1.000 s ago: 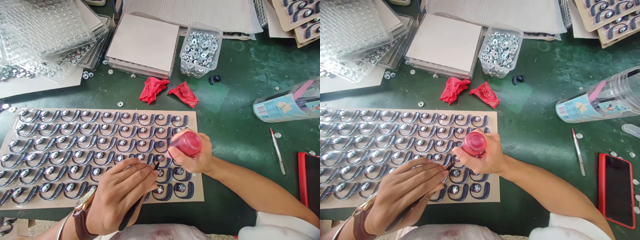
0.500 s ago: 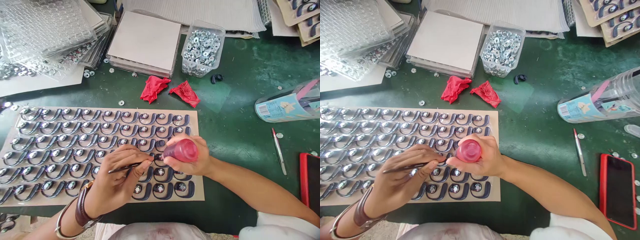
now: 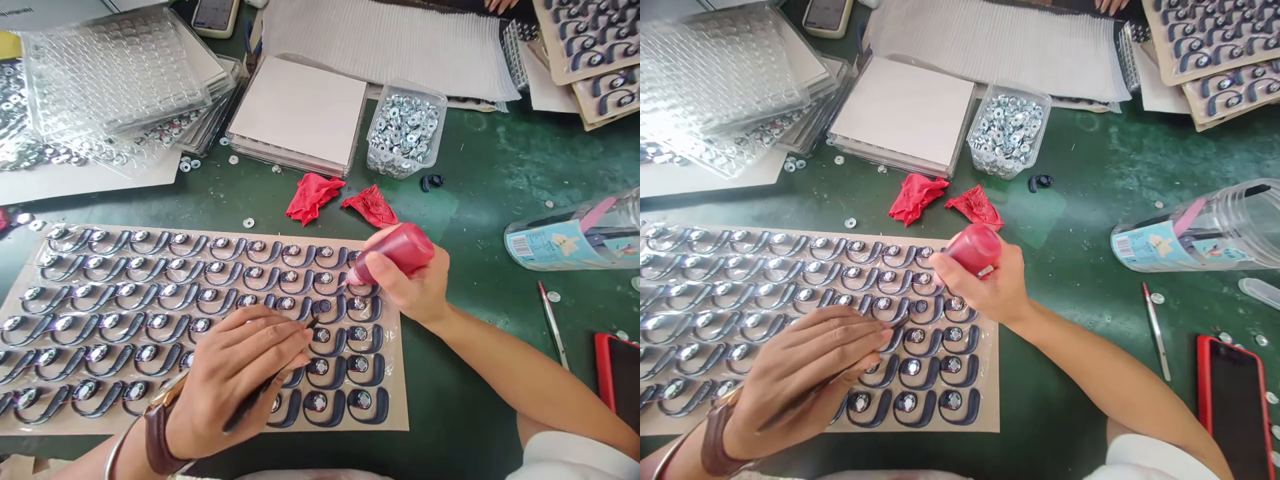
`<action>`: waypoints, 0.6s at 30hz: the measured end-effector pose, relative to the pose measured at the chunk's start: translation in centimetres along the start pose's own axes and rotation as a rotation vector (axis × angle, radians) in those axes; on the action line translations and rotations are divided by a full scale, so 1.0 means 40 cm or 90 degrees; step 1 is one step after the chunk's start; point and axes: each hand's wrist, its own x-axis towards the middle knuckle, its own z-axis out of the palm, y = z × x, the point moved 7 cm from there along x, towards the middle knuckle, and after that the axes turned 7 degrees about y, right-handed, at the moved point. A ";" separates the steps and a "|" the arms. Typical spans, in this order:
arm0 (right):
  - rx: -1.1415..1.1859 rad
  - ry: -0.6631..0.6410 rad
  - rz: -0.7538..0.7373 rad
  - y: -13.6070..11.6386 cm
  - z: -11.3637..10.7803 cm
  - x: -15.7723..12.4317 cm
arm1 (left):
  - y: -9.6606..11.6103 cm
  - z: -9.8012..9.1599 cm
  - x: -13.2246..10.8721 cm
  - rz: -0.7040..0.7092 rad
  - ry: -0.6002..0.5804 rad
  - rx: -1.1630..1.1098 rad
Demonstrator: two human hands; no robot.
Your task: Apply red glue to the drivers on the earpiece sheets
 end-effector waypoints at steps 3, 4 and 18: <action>-0.040 0.005 -0.022 0.021 0.009 0.031 | -0.011 0.022 0.008 0.100 -0.021 0.126; -0.052 -0.002 -0.030 0.031 0.014 0.036 | -0.019 0.030 0.014 0.114 -0.018 0.146; -0.109 -0.071 -0.093 0.057 0.059 0.027 | -0.001 0.079 0.023 0.216 -0.013 0.225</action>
